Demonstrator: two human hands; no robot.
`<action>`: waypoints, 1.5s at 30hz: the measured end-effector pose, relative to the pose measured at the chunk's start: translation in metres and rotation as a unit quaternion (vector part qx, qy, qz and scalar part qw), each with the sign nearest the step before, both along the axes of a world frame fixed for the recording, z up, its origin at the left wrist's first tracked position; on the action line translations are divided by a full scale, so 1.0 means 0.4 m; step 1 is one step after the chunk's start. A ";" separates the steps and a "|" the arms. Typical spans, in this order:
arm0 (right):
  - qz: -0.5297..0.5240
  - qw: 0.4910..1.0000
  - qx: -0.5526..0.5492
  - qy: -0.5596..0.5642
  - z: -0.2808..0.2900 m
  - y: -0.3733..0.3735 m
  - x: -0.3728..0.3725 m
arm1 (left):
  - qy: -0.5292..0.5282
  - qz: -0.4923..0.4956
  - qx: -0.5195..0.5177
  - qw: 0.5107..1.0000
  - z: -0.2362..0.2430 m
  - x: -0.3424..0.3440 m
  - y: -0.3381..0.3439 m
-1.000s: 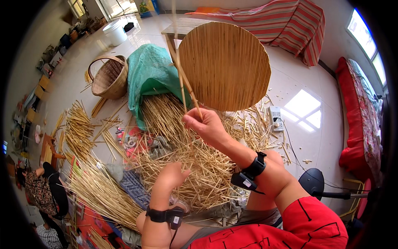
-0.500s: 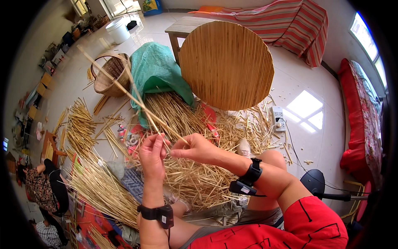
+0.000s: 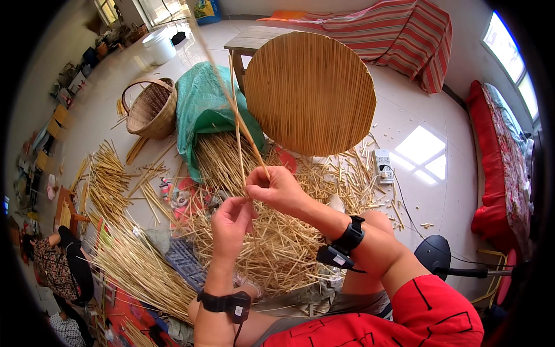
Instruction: The person weaves together thin bamboo stalks by hand, inserting new stalks into the structure and pulling them through to secure them.
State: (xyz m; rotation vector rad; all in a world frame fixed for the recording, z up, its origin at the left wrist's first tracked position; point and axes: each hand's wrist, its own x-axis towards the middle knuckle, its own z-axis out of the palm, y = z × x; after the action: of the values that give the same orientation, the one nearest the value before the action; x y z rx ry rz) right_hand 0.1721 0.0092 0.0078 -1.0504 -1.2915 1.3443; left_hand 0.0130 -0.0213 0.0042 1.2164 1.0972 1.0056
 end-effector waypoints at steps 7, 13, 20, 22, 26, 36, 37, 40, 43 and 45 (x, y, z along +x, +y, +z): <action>-0.010 0.999 -0.005 -0.033 -0.001 -0.004 -0.004 | 0.007 0.005 0.016 1.000 -0.012 -0.010 0.000; -0.019 1.000 -0.002 0.000 -0.010 -0.005 -0.017 | 0.129 0.071 0.121 0.982 -0.029 -0.012 0.002; -0.027 0.999 0.003 -0.038 -0.015 -0.007 -0.020 | 0.201 0.103 0.159 0.961 -0.031 0.002 -0.004; -0.028 0.998 0.008 -0.049 -0.018 -0.007 -0.020 | 0.207 0.109 0.168 0.958 -0.032 0.003 -0.004; -0.031 0.997 0.016 -0.066 -0.016 -0.008 -0.020 | 0.200 0.115 0.177 0.957 -0.043 0.006 -0.002; 0.001 1.000 0.004 -0.001 -0.014 -0.006 -0.015 | 0.110 0.078 0.100 0.986 -0.033 0.006 -0.006; 0.004 1.000 0.000 0.005 -0.015 -0.006 -0.014 | 0.089 0.068 0.085 0.990 -0.029 0.005 -0.007; 0.014 0.999 -0.016 0.029 -0.012 -0.005 -0.010 | 0.033 0.039 0.045 0.998 -0.018 0.004 -0.008; 0.032 0.996 -0.045 0.075 -0.004 -0.005 -0.011 | -0.010 0.018 0.023 1.000 -0.015 0.002 -0.008; 0.055 0.989 -0.072 0.116 0.002 -0.006 -0.009 | -0.036 0.008 0.012 0.999 -0.011 0.002 -0.008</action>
State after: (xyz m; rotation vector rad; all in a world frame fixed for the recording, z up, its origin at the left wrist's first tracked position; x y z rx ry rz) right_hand 0.1685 0.0066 0.0088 -0.8990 -1.1055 1.6123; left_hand 0.0139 -0.0243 -0.0002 1.1831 1.0431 1.0705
